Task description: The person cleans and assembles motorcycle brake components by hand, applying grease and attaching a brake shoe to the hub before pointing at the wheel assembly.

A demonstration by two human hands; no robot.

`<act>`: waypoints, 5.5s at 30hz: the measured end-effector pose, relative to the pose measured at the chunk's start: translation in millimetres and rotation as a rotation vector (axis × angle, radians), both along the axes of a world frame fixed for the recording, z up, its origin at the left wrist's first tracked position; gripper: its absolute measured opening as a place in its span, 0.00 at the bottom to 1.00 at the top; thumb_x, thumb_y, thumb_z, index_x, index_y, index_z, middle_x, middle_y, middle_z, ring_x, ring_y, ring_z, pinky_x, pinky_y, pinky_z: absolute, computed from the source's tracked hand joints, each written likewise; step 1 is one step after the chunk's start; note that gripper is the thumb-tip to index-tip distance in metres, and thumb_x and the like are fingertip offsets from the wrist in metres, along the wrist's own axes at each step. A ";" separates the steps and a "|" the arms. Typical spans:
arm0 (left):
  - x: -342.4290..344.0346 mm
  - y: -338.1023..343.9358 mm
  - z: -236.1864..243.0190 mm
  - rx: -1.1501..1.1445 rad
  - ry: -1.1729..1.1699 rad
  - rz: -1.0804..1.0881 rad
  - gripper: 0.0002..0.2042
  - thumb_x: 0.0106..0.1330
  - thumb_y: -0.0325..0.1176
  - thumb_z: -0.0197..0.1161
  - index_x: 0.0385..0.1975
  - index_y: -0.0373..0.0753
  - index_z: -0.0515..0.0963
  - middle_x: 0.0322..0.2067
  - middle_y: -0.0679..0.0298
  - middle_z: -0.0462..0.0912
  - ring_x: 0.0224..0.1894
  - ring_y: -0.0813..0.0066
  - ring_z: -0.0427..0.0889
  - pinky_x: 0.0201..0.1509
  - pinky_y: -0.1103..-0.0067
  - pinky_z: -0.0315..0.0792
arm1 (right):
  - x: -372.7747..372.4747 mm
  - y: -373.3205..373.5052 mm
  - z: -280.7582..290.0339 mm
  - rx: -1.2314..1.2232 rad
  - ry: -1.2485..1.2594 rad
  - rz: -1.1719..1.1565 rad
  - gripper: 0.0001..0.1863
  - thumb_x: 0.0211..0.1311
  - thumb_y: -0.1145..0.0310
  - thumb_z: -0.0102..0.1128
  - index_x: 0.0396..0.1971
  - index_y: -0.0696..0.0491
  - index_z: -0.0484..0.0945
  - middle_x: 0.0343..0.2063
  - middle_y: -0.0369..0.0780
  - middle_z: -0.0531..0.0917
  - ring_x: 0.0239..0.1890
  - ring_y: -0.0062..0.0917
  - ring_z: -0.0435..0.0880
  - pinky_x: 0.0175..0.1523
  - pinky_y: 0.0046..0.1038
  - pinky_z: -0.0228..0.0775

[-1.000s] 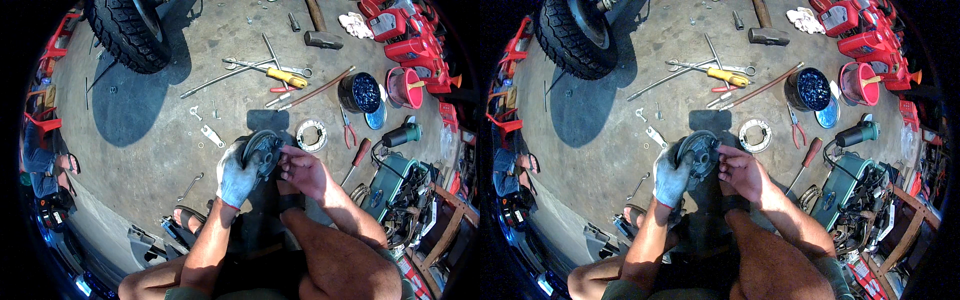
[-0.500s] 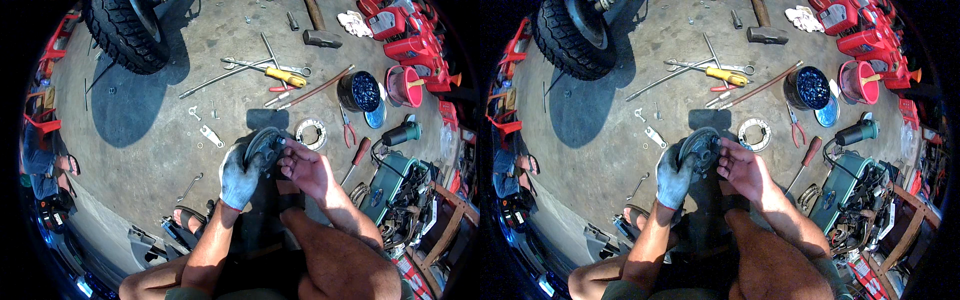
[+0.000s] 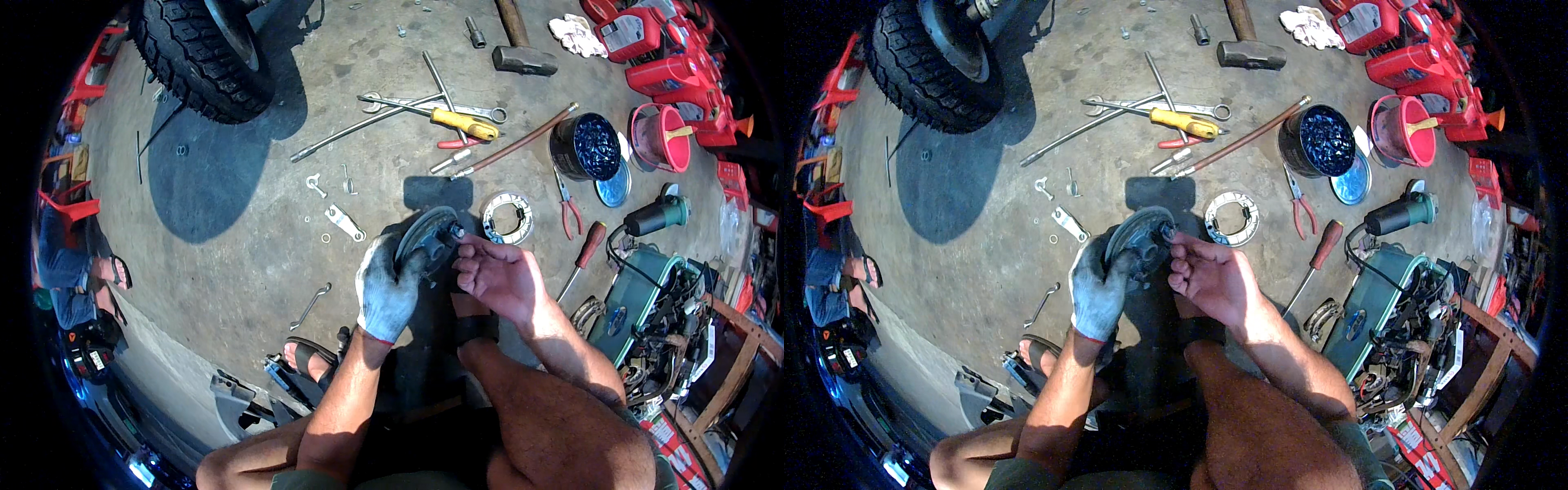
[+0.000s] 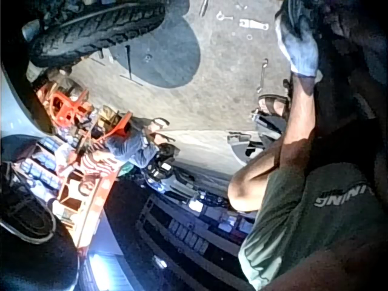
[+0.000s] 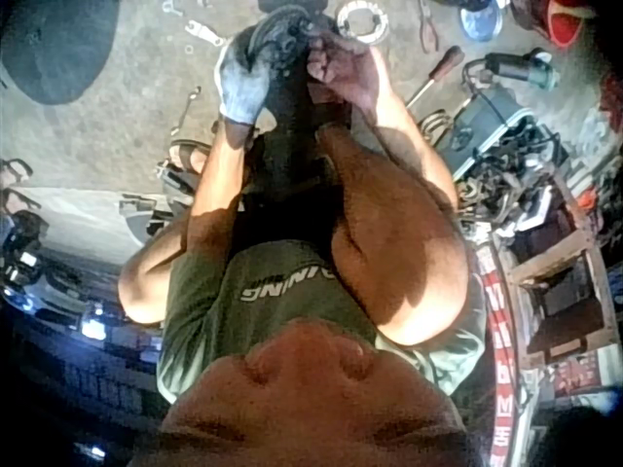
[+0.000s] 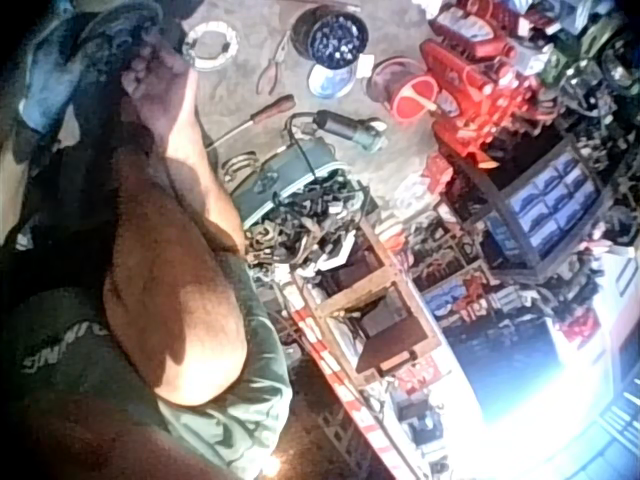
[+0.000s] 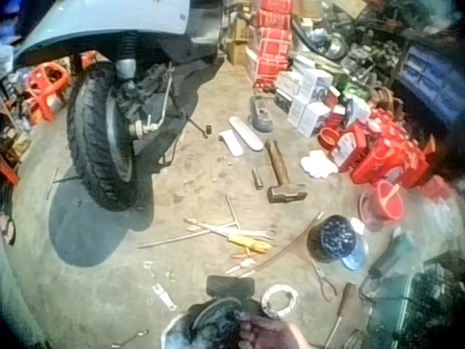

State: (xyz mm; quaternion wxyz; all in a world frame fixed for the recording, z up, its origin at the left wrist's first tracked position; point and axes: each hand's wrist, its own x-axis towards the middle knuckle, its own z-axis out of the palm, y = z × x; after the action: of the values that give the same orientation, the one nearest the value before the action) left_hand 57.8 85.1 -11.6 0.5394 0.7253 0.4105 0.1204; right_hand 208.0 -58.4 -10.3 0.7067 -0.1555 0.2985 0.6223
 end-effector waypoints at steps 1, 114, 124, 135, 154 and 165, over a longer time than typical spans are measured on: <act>-0.1 0.0 -1.1 0.011 -0.012 -0.001 0.16 0.65 0.24 0.62 0.53 0.29 0.76 0.45 0.55 0.84 0.46 0.70 0.83 0.52 0.76 0.76 | 0.4 -0.2 0.3 0.000 0.025 -0.003 0.18 0.64 0.70 0.52 0.51 0.63 0.74 0.39 0.41 0.76 0.38 0.27 0.73 0.45 0.28 0.68; 19.0 -4.8 14.9 -0.417 -0.099 0.320 0.10 0.70 0.31 0.62 0.43 0.31 0.78 0.35 0.65 0.84 0.35 0.82 0.77 0.40 0.82 0.73 | -14.9 -8.4 53.7 -0.244 -0.308 0.295 0.19 0.64 0.77 0.50 0.56 0.56 0.73 0.33 0.36 0.73 0.29 0.22 0.69 0.37 0.26 0.64; 24.4 -2.2 26.1 -0.421 -0.081 0.322 0.09 0.69 0.27 0.61 0.45 0.31 0.79 0.38 0.62 0.85 0.39 0.78 0.81 0.44 0.79 0.76 | -21.6 -11.8 39.9 -0.197 -0.375 0.247 0.22 0.64 0.76 0.50 0.59 0.54 0.73 0.32 0.36 0.74 0.29 0.22 0.69 0.38 0.27 0.64; 21.1 2.5 10.5 -0.530 -0.135 0.272 0.09 0.68 0.25 0.62 0.45 0.31 0.80 0.38 0.61 0.86 0.39 0.78 0.82 0.44 0.78 0.76 | -2.3 -6.7 40.1 -0.145 -0.542 0.484 0.20 0.67 0.75 0.50 0.58 0.54 0.73 0.24 0.34 0.73 0.23 0.19 0.68 0.28 0.22 0.61; 42.4 -40.4 14.7 -0.135 -0.232 0.524 0.21 0.58 0.24 0.72 0.46 0.34 0.68 0.42 0.62 0.77 0.43 0.76 0.77 0.47 0.78 0.74 | -19.3 4.8 67.8 0.136 -0.111 0.115 0.36 0.68 0.68 0.53 0.72 0.32 0.53 0.38 0.36 0.73 0.33 0.23 0.70 0.41 0.28 0.64; 31.4 -20.6 18.4 -0.083 -0.268 0.254 0.20 0.59 0.24 0.72 0.48 0.33 0.69 0.42 0.60 0.78 0.43 0.76 0.78 0.47 0.77 0.75 | -1.6 -10.2 62.1 -0.004 -0.099 0.135 0.22 0.69 0.64 0.53 0.60 0.52 0.69 0.29 0.32 0.72 0.27 0.19 0.66 0.32 0.23 0.60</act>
State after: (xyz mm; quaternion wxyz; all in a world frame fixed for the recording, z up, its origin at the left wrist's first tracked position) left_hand 89.2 64.5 6.8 0.5990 0.6223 0.4281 0.2660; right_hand 206.4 -68.6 51.8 0.6767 -0.2071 0.2533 0.6596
